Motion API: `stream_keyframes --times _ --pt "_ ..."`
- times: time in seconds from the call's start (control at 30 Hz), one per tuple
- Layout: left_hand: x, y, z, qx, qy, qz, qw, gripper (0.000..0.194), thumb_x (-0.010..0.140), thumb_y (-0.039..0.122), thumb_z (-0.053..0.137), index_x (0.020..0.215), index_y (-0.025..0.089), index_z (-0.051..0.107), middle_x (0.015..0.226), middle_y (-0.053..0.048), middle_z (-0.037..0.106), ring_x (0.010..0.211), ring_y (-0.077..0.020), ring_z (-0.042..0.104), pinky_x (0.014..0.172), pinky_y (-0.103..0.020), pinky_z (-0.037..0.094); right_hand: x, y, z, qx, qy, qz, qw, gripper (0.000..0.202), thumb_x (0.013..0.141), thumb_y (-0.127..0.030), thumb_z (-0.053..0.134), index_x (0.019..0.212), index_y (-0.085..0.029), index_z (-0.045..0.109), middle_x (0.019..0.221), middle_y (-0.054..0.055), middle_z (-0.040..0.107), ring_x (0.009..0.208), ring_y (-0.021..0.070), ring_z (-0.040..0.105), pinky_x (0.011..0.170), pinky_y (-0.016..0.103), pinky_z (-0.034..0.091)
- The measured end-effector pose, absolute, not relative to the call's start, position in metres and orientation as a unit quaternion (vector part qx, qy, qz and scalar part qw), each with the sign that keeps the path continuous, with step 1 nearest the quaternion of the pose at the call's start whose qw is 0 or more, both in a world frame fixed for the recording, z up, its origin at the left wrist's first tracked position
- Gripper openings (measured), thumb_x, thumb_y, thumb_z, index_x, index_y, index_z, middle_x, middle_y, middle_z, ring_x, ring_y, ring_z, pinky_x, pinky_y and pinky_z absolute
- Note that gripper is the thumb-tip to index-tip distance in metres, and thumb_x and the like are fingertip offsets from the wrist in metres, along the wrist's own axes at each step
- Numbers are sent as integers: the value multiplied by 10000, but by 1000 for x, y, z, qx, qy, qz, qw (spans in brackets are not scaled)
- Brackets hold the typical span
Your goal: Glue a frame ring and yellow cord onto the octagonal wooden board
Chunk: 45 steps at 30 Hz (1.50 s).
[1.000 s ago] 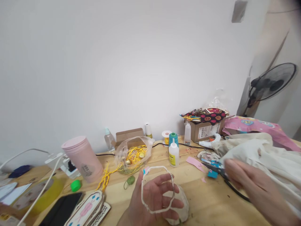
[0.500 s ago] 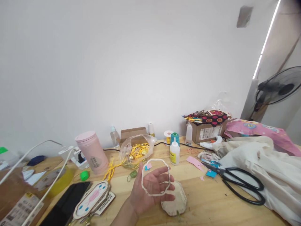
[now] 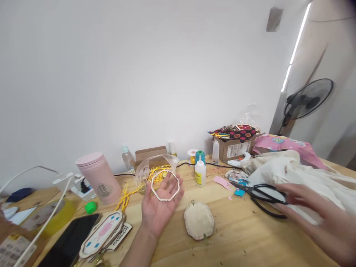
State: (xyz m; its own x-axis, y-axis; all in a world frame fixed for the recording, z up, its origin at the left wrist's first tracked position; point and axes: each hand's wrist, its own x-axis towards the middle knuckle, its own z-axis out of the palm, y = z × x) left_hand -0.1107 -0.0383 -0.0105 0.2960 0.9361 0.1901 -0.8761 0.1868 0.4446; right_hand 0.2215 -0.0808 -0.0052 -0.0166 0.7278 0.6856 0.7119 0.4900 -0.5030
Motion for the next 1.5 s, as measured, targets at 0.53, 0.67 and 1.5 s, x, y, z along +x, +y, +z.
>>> stream_keyframes --times 0.53,0.67,1.5 --pt "-114 -29 -23 199 61 561 801 605 735 573 281 1182 176 376 1112 -134 515 1000 -273 480 743 -364 419 74 35 -12 -622 -741 77 241 473 620 -536 515 987 -238 524 634 4 594 568 164 530 453 220 254" --pt "-106 -32 -18 191 78 546 812 595 746 560 269 1169 161 395 1087 -136 526 981 -277 489 773 -380 388 70 40 -23 -621 -738 62 256 365 654 -501 481 870 -217 559 575 -2 564 504 143 494 429 216 217" --pt "-107 -26 25 189 73 531 823 540 732 547 333 1090 161 454 1058 -122 517 975 -244 484 743 -316 388 98 28 103 -339 -711 232 570 394 543 -292 688 892 -190 536 775 6 578 679 163 552 597 279 462"
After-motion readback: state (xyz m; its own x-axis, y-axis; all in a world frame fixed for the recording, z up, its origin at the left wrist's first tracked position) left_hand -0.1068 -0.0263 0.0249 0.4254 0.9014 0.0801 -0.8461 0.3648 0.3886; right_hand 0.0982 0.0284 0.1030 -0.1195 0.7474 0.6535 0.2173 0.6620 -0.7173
